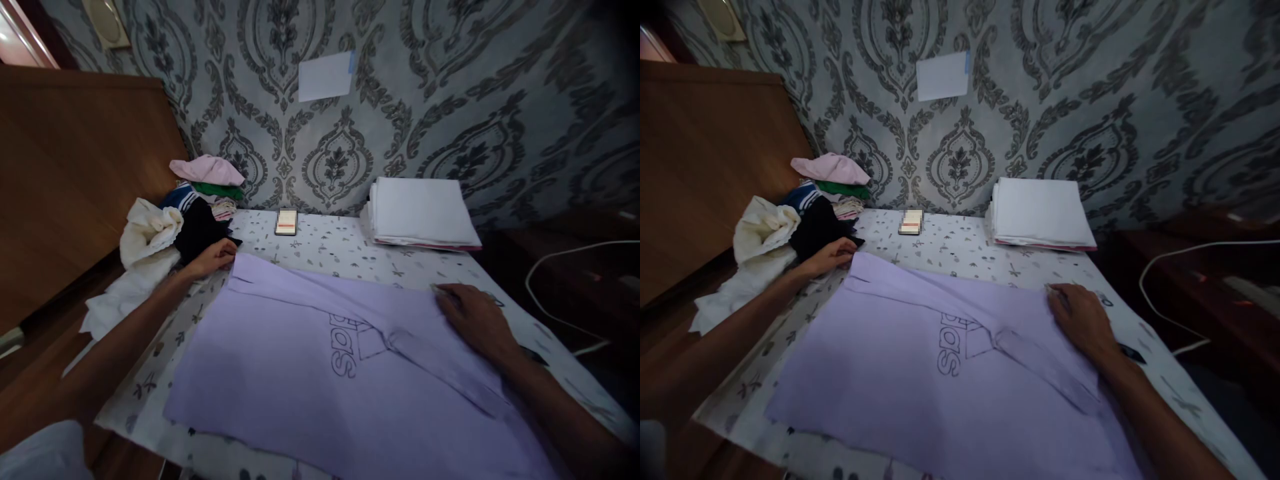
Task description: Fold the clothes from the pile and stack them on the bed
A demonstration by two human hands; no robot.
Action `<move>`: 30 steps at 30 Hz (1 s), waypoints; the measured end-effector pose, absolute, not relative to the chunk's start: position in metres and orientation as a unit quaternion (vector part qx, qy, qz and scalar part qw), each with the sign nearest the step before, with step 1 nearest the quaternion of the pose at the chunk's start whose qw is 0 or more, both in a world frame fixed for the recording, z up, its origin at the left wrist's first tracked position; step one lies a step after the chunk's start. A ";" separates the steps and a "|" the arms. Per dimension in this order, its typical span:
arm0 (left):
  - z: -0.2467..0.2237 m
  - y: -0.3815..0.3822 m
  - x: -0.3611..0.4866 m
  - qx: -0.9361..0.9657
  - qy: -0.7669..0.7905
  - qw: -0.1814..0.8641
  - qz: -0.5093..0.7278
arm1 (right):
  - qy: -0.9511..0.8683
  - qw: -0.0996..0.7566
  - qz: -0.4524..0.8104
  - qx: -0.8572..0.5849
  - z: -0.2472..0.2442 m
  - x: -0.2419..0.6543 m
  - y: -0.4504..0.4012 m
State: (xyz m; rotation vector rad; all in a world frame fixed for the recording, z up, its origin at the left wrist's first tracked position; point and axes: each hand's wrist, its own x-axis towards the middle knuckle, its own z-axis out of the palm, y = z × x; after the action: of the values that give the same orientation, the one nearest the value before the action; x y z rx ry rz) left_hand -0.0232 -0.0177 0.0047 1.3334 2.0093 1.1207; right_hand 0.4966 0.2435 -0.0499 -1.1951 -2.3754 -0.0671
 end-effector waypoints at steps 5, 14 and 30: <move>0.013 -0.048 0.009 0.566 0.761 0.051 0.312 | -0.908 0.284 0.032 -0.306 -0.025 0.453 0.197; 0.005 -0.049 0.048 0.539 0.802 0.121 0.227 | -0.964 0.192 0.169 -0.068 -0.015 0.316 0.108; 0.013 -0.024 0.040 0.548 0.658 0.204 0.475 | -0.905 0.189 0.315 -0.215 -0.001 0.175 0.102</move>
State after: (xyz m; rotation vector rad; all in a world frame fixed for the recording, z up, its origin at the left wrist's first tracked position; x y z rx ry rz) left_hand 0.0396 -0.0240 0.0133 1.5296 1.8350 1.3240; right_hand 0.1746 0.1023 -0.0014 -0.6050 -2.5442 0.8848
